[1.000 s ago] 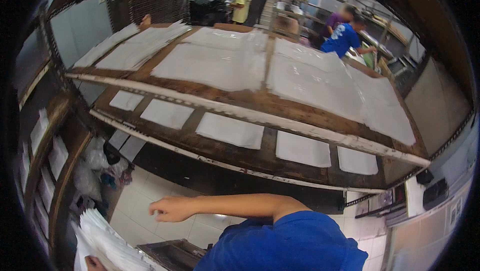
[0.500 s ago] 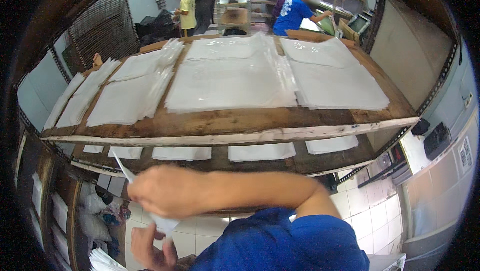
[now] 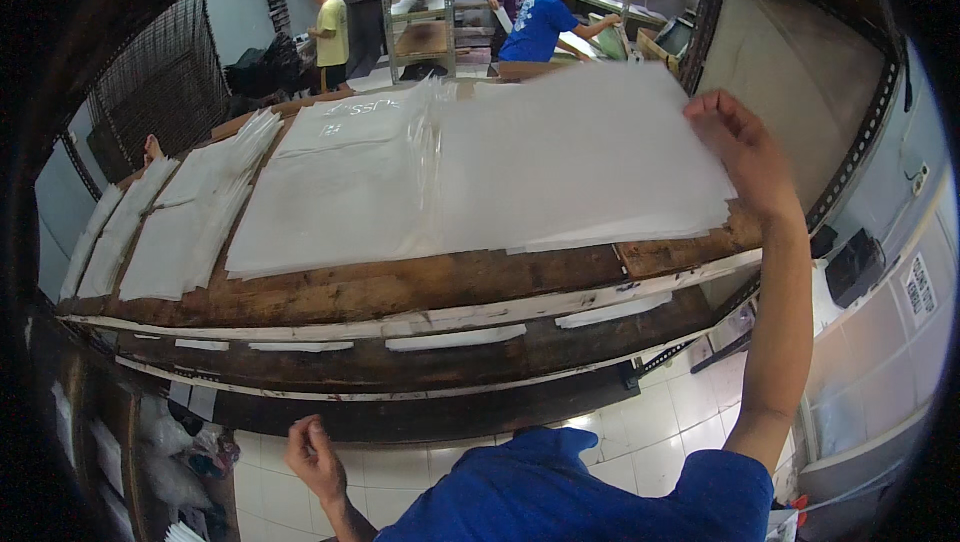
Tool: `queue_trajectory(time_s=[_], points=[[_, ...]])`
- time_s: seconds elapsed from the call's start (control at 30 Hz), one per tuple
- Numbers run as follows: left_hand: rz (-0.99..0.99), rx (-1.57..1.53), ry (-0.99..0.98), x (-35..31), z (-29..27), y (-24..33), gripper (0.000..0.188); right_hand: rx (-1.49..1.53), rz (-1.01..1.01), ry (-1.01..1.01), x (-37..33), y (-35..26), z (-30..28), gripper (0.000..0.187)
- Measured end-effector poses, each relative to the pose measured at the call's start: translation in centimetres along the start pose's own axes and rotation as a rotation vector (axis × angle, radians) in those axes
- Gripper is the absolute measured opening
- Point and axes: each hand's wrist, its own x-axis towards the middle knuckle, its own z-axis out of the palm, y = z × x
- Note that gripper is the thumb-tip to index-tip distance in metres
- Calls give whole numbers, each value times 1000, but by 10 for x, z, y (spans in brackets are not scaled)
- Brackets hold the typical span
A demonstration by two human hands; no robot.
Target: The person repeatedly picks up white sheets of paper from a table and places them onto a nearby metal shelving unit. The person stacks the papers one by one on the shelves while another person works at a separate table in the background.
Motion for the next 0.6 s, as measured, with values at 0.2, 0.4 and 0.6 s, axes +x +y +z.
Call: queue_trajectory(time_s=[0.2, 0.4, 0.6], points=[[-86, 32, -124, -34, 30, -1, 14, -400, -87, -149, 3, 61, -11, 12], [-142, 142, -121, -49, 23, -1, 15, -472, -143, -219, 10, 62, -20, 17], [-193, 155, -65, -54, 10, 5, 14, -521, -154, -25, 18, 69, -22, 23]])
